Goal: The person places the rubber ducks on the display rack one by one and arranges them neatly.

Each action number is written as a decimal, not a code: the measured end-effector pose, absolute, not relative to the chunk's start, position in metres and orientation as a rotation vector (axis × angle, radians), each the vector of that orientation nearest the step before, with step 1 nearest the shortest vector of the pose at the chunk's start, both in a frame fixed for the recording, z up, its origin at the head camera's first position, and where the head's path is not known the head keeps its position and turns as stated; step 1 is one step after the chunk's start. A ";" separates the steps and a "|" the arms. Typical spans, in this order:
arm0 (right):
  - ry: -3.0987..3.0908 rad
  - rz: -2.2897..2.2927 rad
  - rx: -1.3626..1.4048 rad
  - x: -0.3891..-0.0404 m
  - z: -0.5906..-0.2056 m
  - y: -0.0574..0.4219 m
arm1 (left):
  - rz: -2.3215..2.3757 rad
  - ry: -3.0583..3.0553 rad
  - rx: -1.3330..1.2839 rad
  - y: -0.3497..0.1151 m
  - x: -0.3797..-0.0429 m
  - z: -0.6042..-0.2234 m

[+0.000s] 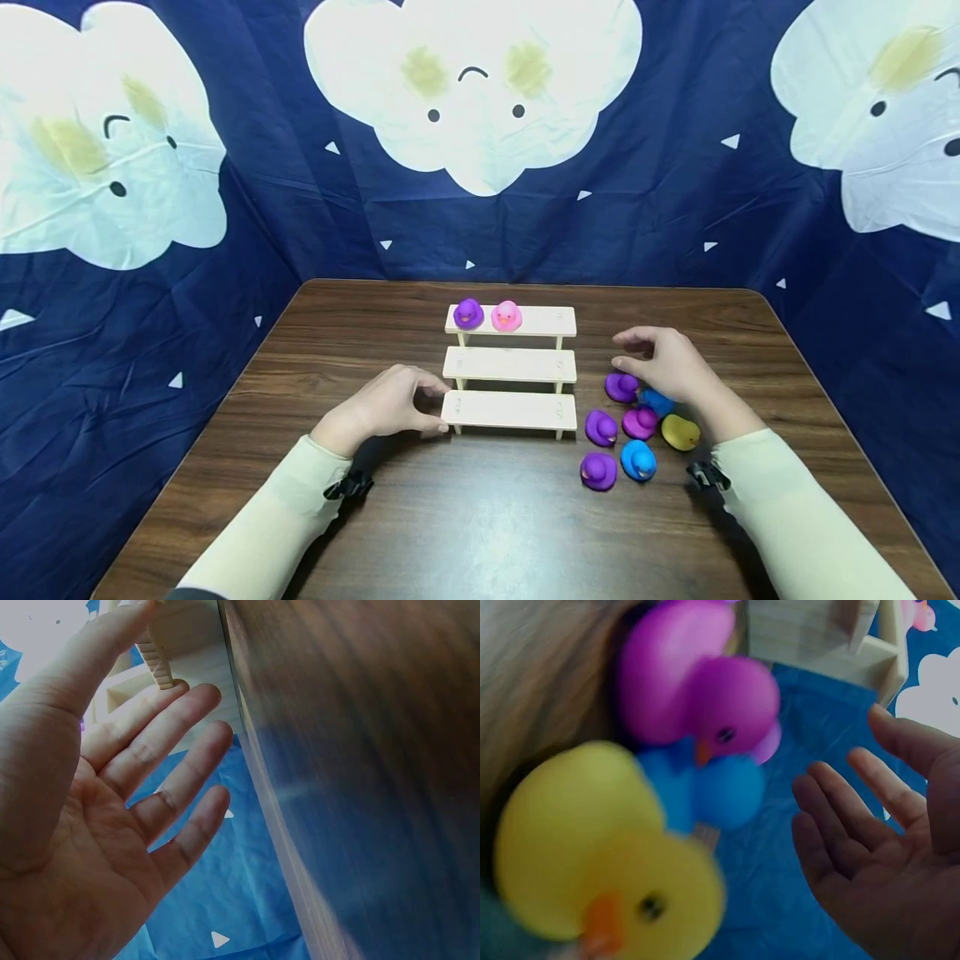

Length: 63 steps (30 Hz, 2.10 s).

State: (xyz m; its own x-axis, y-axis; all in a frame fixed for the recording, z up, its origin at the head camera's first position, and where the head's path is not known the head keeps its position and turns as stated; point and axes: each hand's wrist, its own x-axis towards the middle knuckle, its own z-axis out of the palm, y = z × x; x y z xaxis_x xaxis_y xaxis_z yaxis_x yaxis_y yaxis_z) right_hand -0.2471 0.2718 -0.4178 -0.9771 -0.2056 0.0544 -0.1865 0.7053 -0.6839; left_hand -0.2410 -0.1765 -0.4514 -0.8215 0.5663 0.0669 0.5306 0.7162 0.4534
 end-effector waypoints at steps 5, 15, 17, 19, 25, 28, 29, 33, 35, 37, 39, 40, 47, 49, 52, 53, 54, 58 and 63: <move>2.798 -1.081 -0.435 -0.247 -0.432 0.286 | 0.711 2.839 0.902 -0.177 -0.241 -0.452; 2.757 -1.039 -0.483 -0.243 -0.447 0.296 | 0.723 2.838 0.911 -0.176 -0.242 -0.450; 2.765 -1.035 -0.485 -0.243 -0.447 0.297 | 0.721 2.838 0.910 -0.175 -0.242 -0.449; 2.774 -1.029 -0.483 -0.243 -0.448 0.296 | 0.718 2.840 0.912 -0.175 -0.242 -0.449; 2.787 -1.018 -0.489 -0.242 -0.449 0.295 | 0.699 2.835 0.892 -0.176 -0.242 -0.451; 2.795 -1.018 -0.492 -0.241 -0.450 0.294 | 0.708 2.831 0.890 -0.177 -0.241 -0.452; 2.800 -1.014 -0.491 -0.241 -0.451 0.294 | 0.709 2.832 0.890 -0.177 -0.241 -0.452; 2.819 -0.990 -0.494 -0.241 -0.451 0.293 | 0.711 2.837 0.889 -0.178 -0.241 -0.453; 2.826 -0.982 -0.495 -0.241 -0.451 0.293 | 0.708 2.836 0.886 -0.178 -0.240 -0.453; 2.831 -0.985 -0.489 -0.240 -0.451 0.293 | 0.713 2.835 0.890 -0.178 -0.240 -0.454; 2.837 -0.993 -0.472 -0.240 -0.451 0.294 | 0.714 2.835 0.895 -0.178 -0.240 -0.453; 2.841 -0.997 -0.461 -0.240 -0.450 0.294 | 0.715 2.835 0.897 -0.177 -0.240 -0.453; 2.883 -1.029 -0.400 -0.238 -0.442 0.292 | 0.701 2.845 0.899 -0.177 -0.240 -0.452; 2.904 -1.046 -0.391 -0.237 -0.439 0.290 | 0.700 2.846 0.904 -0.177 -0.241 -0.452; 2.939 -1.065 -0.395 -0.236 -0.435 0.288 | 0.698 2.848 0.907 -0.177 -0.241 -0.453; 2.947 -1.076 -0.396 -0.236 -0.434 0.288 | 0.699 2.849 0.909 -0.177 -0.241 -0.453; 2.956 -1.083 -0.396 -0.236 -0.433 0.287 | 0.699 2.849 0.908 -0.177 -0.241 -0.453; 2.976 -1.125 -0.393 -0.236 -0.430 0.286 | 0.707 2.850 0.916 -0.177 -0.241 -0.453; 2.984 -1.182 -0.387 -0.237 -0.426 0.285 | 0.710 2.841 0.929 -0.176 -0.241 -0.454</move>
State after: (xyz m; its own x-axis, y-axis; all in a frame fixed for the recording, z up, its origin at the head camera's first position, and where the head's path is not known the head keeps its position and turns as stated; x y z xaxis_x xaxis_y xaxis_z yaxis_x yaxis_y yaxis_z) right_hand -0.2371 0.2851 -0.4260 -0.9673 -0.1872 0.1714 -0.2538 0.7046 -0.6627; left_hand -0.2407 -0.1756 -0.4536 -0.8150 0.5746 0.0752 0.5425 0.7108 0.4477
